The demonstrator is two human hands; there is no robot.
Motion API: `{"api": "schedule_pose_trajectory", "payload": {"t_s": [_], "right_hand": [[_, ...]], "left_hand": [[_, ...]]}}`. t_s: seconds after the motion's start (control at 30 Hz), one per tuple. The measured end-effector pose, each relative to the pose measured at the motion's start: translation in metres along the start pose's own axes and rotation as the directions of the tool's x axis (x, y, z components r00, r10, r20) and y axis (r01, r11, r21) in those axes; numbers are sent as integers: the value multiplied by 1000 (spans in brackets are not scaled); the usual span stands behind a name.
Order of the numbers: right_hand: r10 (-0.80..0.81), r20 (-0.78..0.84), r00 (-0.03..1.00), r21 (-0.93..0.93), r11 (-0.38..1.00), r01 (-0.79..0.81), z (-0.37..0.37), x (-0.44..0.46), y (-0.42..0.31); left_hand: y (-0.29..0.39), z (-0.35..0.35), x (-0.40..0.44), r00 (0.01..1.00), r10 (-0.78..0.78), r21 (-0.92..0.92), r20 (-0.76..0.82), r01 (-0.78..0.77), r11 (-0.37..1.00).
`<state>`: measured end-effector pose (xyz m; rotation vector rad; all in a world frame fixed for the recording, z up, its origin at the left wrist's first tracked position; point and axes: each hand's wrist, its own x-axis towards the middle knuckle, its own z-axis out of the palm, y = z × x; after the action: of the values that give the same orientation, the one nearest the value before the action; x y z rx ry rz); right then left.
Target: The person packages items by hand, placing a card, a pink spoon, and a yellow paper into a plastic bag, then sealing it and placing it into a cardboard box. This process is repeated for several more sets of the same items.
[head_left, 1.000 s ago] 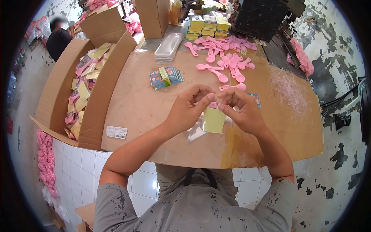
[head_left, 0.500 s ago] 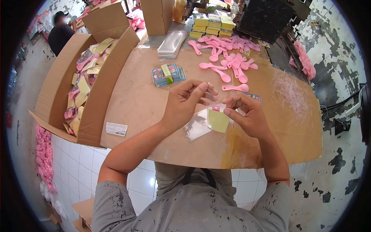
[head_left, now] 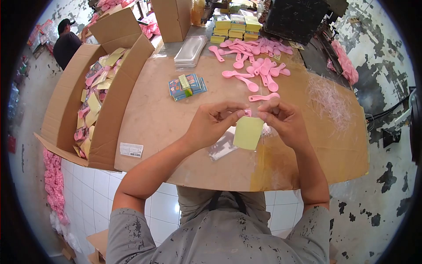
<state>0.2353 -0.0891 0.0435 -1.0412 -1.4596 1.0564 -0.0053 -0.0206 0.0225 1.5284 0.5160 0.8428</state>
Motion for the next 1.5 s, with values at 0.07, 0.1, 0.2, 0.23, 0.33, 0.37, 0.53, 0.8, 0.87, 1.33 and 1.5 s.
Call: {"api": "schedule_pose_trajectory", "payload": {"t_s": [0.07,0.1,0.2,0.23,0.33,0.37,0.53,0.8,0.87,1.33,1.5], "right_hand": [[20,-26,999,35,999,-19,1,0,1],[29,-39,999,53,998,-27,1,0,1],[32,-23,999,109,994,-30,1,1,-1],[21,-18,1000,115,993,-19,0,2,2],[-9,2,1000,95,995,9,-6,4,9],[-17,12,1000,63,998,16,-8,4,9],[-29,39,999,23,999,28,-13,5,7],[-62,42,997,-83,994,66,-13,4,15],[-66,42,997,-55,996,69,-13,4,17],[133,166,977,20,990,-138,-4,3,9],[26,156,987,-28,999,-22,-10,4,-7]], "left_hand": [[-3,0,0,999,44,14,-16,-44,999],[-4,-1,0,997,66,22,-24,-66,998],[-4,-1,-1,991,133,66,-23,-131,989],[-2,-2,-1,993,116,69,-19,-115,991],[3,-6,0,995,96,78,11,-96,992],[0,-10,1,994,109,81,32,-111,990],[-5,-11,3,987,146,28,65,-148,989],[-7,-7,5,999,-26,-86,33,29,996],[-5,-7,6,997,-65,-37,52,67,997],[-6,-5,8,998,23,-130,-59,-30,991],[-7,-14,9,986,-44,27,160,41,999]]}}
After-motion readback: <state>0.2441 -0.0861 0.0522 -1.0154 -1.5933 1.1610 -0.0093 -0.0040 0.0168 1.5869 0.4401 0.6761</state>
